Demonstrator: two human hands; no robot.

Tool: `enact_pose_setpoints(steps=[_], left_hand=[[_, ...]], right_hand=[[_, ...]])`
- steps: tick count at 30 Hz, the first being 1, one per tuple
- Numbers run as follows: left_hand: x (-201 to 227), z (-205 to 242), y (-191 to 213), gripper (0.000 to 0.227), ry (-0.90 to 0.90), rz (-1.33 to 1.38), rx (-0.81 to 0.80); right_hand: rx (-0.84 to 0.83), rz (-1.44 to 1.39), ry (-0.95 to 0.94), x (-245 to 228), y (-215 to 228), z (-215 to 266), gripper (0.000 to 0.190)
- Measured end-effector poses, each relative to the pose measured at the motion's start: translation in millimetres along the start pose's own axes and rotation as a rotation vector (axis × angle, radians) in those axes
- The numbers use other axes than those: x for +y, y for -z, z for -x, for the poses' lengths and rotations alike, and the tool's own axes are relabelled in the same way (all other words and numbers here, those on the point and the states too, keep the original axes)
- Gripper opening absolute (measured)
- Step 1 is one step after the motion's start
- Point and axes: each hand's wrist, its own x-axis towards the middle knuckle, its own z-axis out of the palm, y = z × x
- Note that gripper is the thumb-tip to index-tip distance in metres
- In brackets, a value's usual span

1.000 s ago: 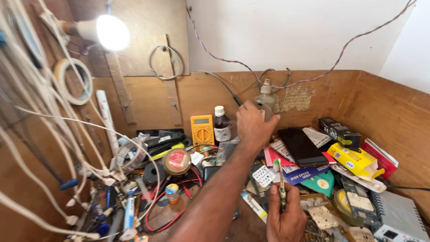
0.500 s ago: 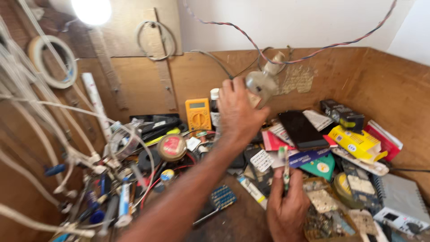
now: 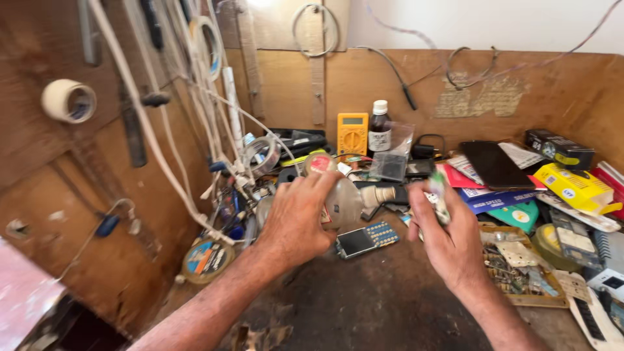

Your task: The person cleans a small electronic circuit board. They first inspect the board, then apply a liquid from a bottle onto a toothbrush. Finally, they use the wet toothbrush to scrub the surface of the circuit board.

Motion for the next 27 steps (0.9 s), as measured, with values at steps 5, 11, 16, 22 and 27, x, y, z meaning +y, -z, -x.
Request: enact_pose_setpoints(steps=[5,11,16,22,27], left_hand=[[-5,15,-3,0.083,-0.084,-0.027,0.012],[-6,16,-8,0.088,-0.121,-0.027,0.006],[0,5,-18,0.087,-0.073,0.077,0.039],[-2,1,-28,0.080,-0.082,0.212,0.081],[-16,-1,-36,0.077,-0.165,0.335,0.098]], right_hand=[[-0.270,0.187,-0.134,-26,-21,-6,0.038],[-0.336,0.159,-0.168,-26,-34,-4,0.044],[-0.284,0.196,-0.273,-38,-20,-18,0.040],[-0.315,0.199,-0.066,-44,-19,-30,0.041],[-0.292,0.283,0.082,-39,-21,-33,0.040]])
